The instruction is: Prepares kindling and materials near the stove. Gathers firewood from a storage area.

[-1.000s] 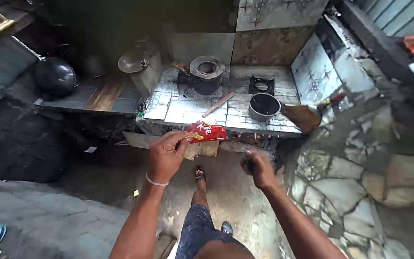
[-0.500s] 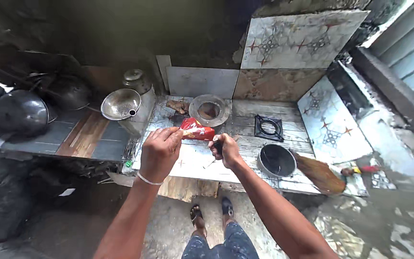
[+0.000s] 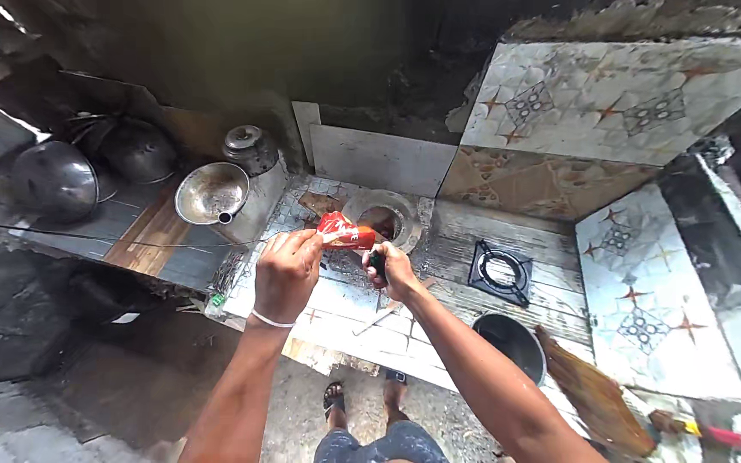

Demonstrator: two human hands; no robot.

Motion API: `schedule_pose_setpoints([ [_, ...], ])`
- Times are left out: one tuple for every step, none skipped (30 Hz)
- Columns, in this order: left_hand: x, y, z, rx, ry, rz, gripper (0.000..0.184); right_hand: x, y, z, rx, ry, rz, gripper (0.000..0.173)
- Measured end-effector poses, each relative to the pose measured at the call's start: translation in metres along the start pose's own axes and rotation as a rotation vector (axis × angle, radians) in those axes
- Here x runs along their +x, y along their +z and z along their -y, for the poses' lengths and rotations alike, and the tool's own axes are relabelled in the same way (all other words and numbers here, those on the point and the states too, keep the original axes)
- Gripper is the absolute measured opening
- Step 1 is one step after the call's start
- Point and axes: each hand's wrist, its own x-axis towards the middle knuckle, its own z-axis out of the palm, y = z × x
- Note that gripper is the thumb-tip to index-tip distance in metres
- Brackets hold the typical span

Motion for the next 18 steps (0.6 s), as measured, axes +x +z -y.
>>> schedule_pose_setpoints([
  [0.003,0.003,-0.001,0.010,-0.008,-0.001,0.018,0.004,-0.002,0.001,0.006,0.007,0.013,0.053],
  [0.005,0.007,0.000,0.019,-0.013,-0.002,0.018,0.008,-0.003,0.001,0.015,0.013,0.023,0.052],
  [0.008,0.010,0.000,0.025,-0.014,0.001,0.018,0.011,-0.004,0.002,0.027,0.019,0.028,0.052],
  [0.009,0.013,0.000,0.029,-0.012,0.006,0.018,0.013,-0.005,0.002,0.037,0.023,0.034,0.052],
  [0.011,0.015,0.001,0.032,-0.010,0.012,0.018,0.014,-0.006,0.002,0.046,0.026,0.039,0.053],
  [0.013,0.018,0.001,0.034,-0.009,0.017,0.018,0.016,-0.007,0.002,0.055,0.027,0.042,0.054],
  [0.015,0.020,0.001,0.040,-0.008,0.021,0.018,0.016,-0.007,0.003,0.065,0.026,0.040,0.055],
  [0.016,0.021,0.001,0.047,-0.006,0.024,0.018,0.017,-0.007,0.003,0.077,0.024,0.035,0.055],
  [0.017,0.023,0.001,0.053,0.000,0.027,0.018,0.018,-0.007,0.003,0.086,0.022,0.033,0.055],
  [0.018,0.025,0.002,0.055,0.006,0.030,0.019,0.018,-0.008,0.002,0.090,0.021,0.031,0.055],
  [0.019,0.026,0.002,0.055,0.012,0.038,0.019,0.019,-0.008,0.002,0.092,0.019,0.030,0.056],
  [0.019,0.027,0.003,0.056,0.019,0.044,0.020,0.021,-0.009,0.001,0.094,0.018,0.030,0.056],
  [0.019,0.027,0.004,0.058,0.025,0.052,0.020,0.021,-0.009,0.000,0.095,0.017,0.030,0.056],
  [0.019,0.029,0.005,0.060,0.029,0.060,0.020,0.021,-0.009,0.000,0.095,0.015,0.030,0.057],
  [0.019,0.030,0.005,0.063,0.031,0.069,0.021,0.021,-0.008,0.000,0.094,0.016,0.029,0.058],
  [0.018,0.030,0.006,0.061,0.033,0.079,0.021,0.020,-0.007,0.000,0.093,0.019,0.026,0.058],
  [0.017,0.030,0.007,0.056,0.033,0.084,0.020,0.020,-0.006,-0.001,0.102,0.023,0.022,0.057],
  [0.017,0.030,0.008,0.053,0.031,0.087,0.020,0.021,-0.004,-0.003,0.113,0.026,0.019,0.057],
])
